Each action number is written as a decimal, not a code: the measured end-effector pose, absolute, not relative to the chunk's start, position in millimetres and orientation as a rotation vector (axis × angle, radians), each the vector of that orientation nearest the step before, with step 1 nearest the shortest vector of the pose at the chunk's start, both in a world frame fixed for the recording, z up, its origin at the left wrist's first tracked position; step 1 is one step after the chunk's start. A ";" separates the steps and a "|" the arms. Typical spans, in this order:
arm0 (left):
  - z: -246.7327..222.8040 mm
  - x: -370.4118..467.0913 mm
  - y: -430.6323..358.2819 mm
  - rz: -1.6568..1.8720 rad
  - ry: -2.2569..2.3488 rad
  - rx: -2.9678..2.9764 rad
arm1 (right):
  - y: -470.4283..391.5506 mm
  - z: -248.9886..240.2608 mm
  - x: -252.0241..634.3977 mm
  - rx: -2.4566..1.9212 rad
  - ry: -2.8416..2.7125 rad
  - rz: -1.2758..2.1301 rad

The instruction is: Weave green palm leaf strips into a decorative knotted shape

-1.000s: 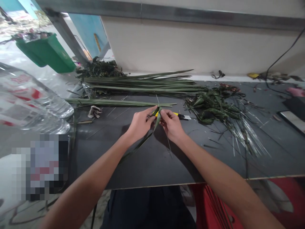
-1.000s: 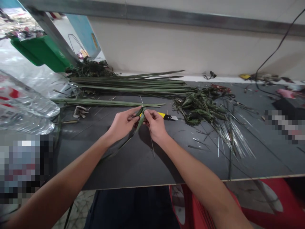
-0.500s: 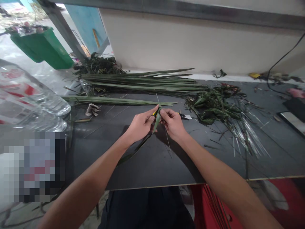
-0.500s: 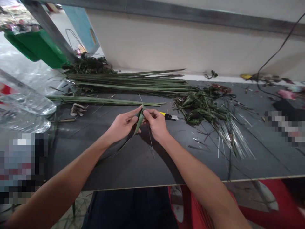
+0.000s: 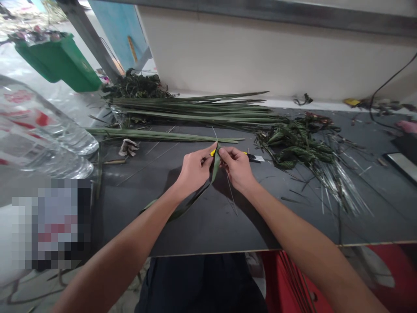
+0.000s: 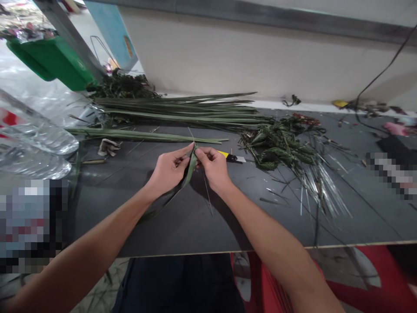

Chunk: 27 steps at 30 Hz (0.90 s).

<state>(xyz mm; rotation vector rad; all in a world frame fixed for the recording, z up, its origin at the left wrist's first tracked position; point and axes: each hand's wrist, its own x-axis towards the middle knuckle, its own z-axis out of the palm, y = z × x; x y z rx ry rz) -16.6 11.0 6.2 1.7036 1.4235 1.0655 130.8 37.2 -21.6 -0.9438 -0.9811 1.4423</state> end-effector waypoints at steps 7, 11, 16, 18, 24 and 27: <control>-1.0 -17.0 12.8 0.989 1.237 1.657 | 41.3 -24.3 135.3 -0.956 -0.940 1.500; -5.5 -20.7 15.0 0.968 1.200 1.670 | 41.8 -20.5 138.4 -0.924 -0.909 1.586; -6.0 -25.2 13.9 0.941 1.181 1.637 | 41.3 -15.1 140.6 -0.919 -0.991 1.633; -5.5 -25.5 12.6 0.937 1.168 1.615 | 41.5 -14.5 140.8 -0.907 -1.041 1.626; -4.5 -30.5 14.9 0.886 1.168 1.605 | 43.2 -14.2 140.7 -0.930 -1.025 1.591; 2.4 -35.5 16.5 0.954 1.232 1.698 | 44.0 -14.5 141.4 -0.927 -0.984 1.600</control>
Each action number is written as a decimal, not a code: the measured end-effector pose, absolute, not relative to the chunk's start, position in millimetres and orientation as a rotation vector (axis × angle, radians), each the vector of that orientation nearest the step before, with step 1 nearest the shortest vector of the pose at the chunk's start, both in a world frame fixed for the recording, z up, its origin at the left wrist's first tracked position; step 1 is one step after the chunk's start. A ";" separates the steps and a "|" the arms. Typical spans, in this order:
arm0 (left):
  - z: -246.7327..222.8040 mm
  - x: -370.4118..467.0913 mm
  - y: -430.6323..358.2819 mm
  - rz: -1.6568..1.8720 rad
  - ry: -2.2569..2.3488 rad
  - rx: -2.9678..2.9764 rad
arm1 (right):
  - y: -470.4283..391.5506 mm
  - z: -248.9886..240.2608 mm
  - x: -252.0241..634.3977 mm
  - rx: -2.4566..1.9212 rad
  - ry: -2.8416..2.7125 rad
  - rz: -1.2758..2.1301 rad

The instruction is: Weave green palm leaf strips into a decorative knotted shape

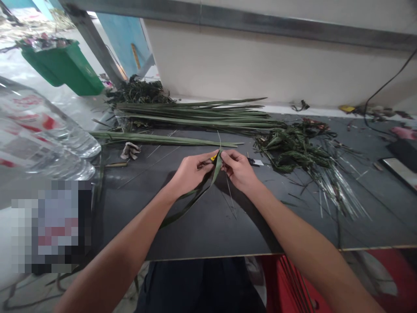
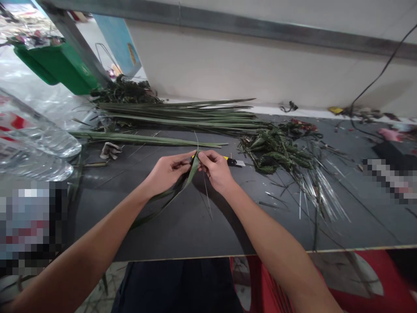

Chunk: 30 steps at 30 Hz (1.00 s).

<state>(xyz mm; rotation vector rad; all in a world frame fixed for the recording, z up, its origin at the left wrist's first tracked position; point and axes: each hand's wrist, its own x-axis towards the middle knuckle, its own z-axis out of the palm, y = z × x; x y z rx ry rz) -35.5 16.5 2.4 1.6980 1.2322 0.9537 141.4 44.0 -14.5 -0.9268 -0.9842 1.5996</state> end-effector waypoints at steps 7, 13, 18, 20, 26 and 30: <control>25.9 -29.0 7.6 1.056 1.477 1.755 | 42.9 -16.1 141.0 -0.947 -0.898 1.596; 29.3 -22.0 4.2 0.892 1.390 1.554 | 40.7 -16.8 140.5 -0.942 -0.911 1.592; 33.1 -25.2 5.5 0.934 1.240 1.266 | 38.4 -15.2 136.8 -0.933 -0.971 1.536; 33.7 -24.0 5.5 0.968 1.207 1.177 | 38.1 -15.2 135.7 -0.932 -0.988 1.500; 34.1 -15.9 4.8 1.045 1.190 0.977 | 40.1 -18.2 136.9 -0.942 -1.057 1.407; 34.3 -15.4 5.7 1.130 1.295 0.962 | 42.3 -20.9 138.2 -0.959 -1.144 1.344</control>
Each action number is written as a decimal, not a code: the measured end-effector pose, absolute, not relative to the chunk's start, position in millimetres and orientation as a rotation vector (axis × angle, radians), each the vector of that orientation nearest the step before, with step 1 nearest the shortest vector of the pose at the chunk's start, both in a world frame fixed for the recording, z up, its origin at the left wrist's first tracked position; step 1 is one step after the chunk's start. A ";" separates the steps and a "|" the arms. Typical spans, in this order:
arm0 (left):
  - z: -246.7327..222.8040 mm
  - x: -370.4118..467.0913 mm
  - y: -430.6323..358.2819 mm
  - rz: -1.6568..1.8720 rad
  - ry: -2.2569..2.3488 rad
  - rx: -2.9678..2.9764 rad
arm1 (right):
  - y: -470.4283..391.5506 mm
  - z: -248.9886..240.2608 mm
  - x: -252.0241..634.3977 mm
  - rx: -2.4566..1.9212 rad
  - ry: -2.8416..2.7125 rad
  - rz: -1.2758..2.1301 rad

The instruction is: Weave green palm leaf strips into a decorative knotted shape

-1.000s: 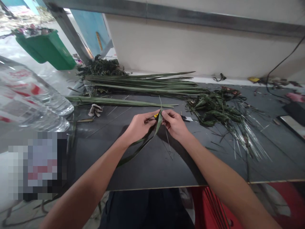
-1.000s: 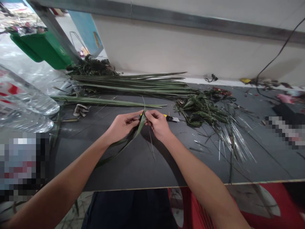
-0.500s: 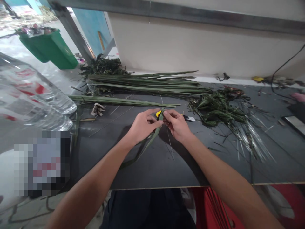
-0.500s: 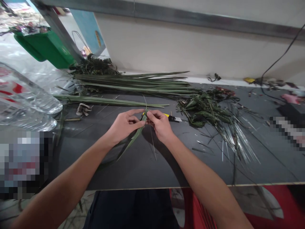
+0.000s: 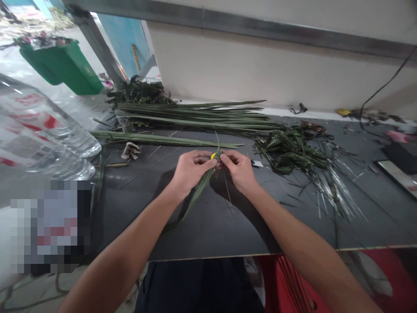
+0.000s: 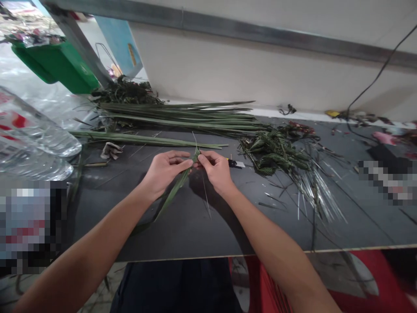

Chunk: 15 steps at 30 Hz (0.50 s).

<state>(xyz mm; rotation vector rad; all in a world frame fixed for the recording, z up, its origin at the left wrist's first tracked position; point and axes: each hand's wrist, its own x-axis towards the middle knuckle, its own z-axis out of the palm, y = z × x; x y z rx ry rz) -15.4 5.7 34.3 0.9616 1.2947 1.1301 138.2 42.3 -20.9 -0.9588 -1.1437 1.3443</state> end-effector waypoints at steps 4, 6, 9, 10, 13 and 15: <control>31.0 -17.8 8.2 1.045 1.252 0.904 | 42.7 -22.2 139.7 -0.984 -1.262 1.223; 28.9 -19.7 9.3 1.002 1.232 0.928 | 42.1 -22.4 140.2 -0.981 -1.305 1.165; 26.7 -21.6 10.2 0.996 1.214 1.032 | 40.8 -22.5 140.2 -0.977 -1.345 1.121; 26.0 -21.5 10.2 1.002 1.199 1.062 | 40.3 -22.4 140.1 -0.980 -1.356 1.119; 23.4 -18.8 9.9 1.034 1.209 1.145 | 38.7 -21.5 139.7 -1.000 -1.389 1.076; 21.5 -16.3 9.8 1.041 1.294 1.230 | 37.5 -20.7 139.5 -1.017 -1.412 1.017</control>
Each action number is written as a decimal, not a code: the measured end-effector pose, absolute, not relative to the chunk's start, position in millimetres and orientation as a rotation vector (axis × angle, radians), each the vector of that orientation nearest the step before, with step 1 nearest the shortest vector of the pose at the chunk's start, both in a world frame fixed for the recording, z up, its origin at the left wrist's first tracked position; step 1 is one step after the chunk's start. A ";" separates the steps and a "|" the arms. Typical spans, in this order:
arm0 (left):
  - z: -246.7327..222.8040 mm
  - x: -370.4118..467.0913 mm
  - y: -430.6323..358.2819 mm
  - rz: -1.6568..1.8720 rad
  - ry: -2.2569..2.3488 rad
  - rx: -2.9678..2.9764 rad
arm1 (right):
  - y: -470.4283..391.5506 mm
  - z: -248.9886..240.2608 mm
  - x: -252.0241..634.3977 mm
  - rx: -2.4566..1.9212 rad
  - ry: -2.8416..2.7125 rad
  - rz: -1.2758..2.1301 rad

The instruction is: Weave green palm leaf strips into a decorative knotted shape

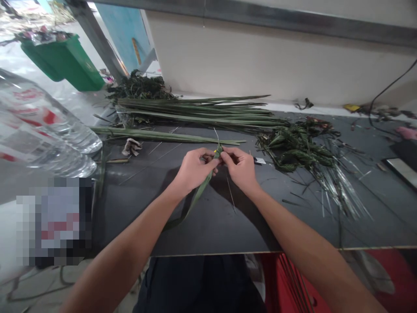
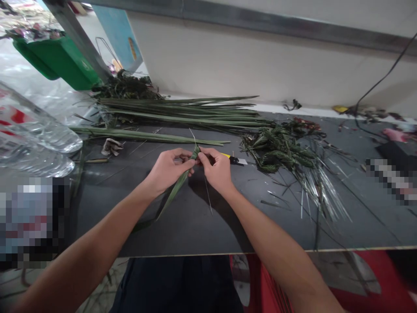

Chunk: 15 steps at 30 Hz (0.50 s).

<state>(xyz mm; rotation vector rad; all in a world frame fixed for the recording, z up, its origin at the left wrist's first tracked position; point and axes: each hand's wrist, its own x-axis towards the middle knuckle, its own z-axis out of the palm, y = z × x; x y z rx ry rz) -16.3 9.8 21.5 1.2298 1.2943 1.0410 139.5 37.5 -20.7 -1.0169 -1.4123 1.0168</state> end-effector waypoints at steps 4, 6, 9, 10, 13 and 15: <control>20.2 -14.1 10.6 1.018 1.393 1.354 | 35.4 -19.6 139.2 -1.038 -1.441 0.955; 21.0 -14.4 11.2 1.028 1.401 1.382 | 34.4 -19.3 139.2 -1.040 -1.454 0.948; 21.8 -14.5 11.9 1.064 1.409 1.441 | 33.4 -18.5 139.4 -1.033 -1.478 0.939; 21.7 -14.3 12.2 1.080 1.403 1.456 | 33.2 -18.1 139.6 -1.029 -1.485 0.935; 21.0 -14.1 13.4 1.131 1.366 1.474 | 33.0 -17.1 139.8 -1.016 -1.502 0.933; 21.0 -14.9 14.6 1.152 1.353 1.490 | 33.2 -17.0 139.7 -1.008 -1.505 0.945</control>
